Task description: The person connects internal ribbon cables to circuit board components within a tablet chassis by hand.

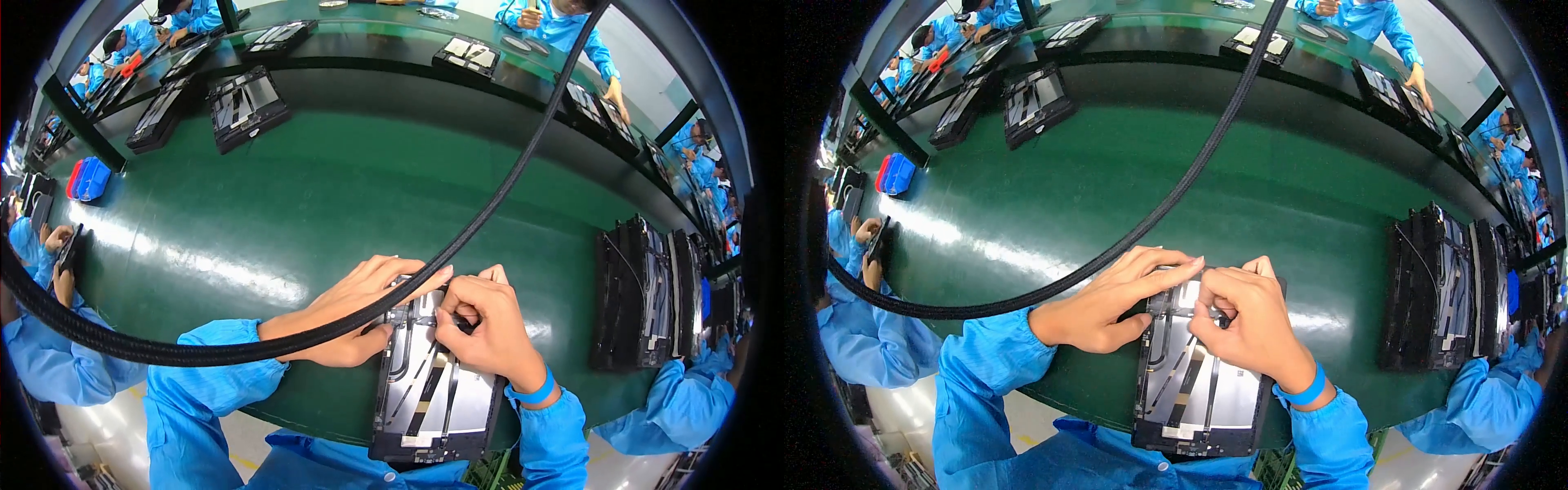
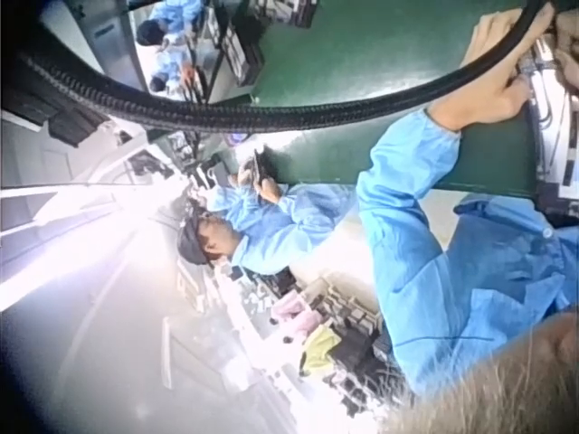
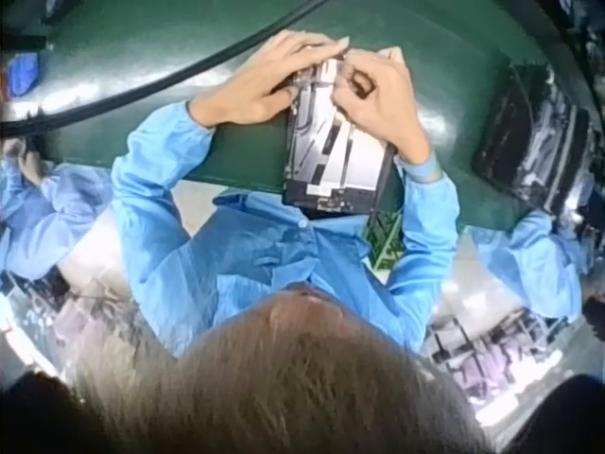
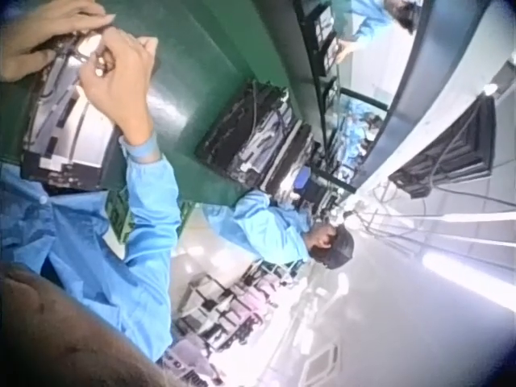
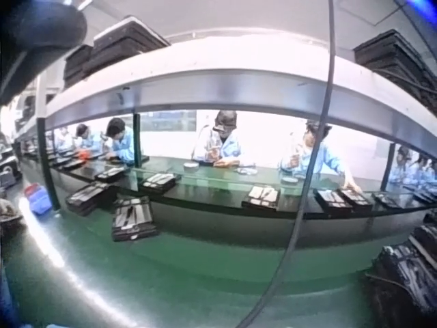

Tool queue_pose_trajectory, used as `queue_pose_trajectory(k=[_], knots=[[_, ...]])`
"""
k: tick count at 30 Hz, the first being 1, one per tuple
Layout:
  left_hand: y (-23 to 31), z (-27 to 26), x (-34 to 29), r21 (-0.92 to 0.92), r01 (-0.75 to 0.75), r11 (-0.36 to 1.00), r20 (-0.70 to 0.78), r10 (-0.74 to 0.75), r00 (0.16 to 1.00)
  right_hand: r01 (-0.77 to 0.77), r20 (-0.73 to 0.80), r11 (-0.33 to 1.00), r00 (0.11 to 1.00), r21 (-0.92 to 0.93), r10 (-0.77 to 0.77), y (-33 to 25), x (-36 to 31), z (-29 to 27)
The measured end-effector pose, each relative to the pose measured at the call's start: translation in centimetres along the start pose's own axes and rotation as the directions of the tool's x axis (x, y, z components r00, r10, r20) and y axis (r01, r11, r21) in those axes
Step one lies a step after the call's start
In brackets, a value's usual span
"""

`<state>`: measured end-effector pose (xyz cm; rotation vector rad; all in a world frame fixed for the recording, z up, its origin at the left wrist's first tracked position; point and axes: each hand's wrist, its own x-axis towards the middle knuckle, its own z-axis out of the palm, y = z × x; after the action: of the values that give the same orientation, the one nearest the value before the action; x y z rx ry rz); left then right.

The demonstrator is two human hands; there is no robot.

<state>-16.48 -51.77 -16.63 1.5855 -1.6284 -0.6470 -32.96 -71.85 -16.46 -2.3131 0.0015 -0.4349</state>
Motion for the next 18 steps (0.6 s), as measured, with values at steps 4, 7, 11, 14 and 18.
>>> queue_pose_trajectory(k=[4, 7, 11, 14, 18], knots=[[0.1, 0.1, 0.2, 0.002, -0.013, 1.0, -0.01, 0.013, 1.0, -0.022, -0.022, 1.0, 1.0, -0.005, 0.022, 0.1, -0.1, -0.1], [0.1, 0.2, 0.3, 0.011, -0.019, 1.0, -0.015, 0.019, 1.0, -0.087, -0.033, 0.996, 0.996, 0.002, 0.087, -0.4, 0.2, 0.1], [-0.4, 0.2, -0.1, -0.002, -0.033, 0.999, -0.045, 0.033, 0.998, -0.126, -0.059, 0.992, 0.99, 0.011, 0.126, -1.0, 0.8, 0.4], [-0.5, 0.0, -0.2, -0.011, -0.041, 0.999, -0.045, 0.041, 0.998, -0.148, -0.064, 0.987, 0.986, 0.058, 0.152, -0.6, 0.5, 0.5], [-0.6, 0.2, -0.1, -0.001, -0.045, 0.999, -0.06, 0.045, 0.997, -0.129, -0.057, 0.991, 0.99, 0.022, 0.13, -0.8, 0.6, 0.6]])
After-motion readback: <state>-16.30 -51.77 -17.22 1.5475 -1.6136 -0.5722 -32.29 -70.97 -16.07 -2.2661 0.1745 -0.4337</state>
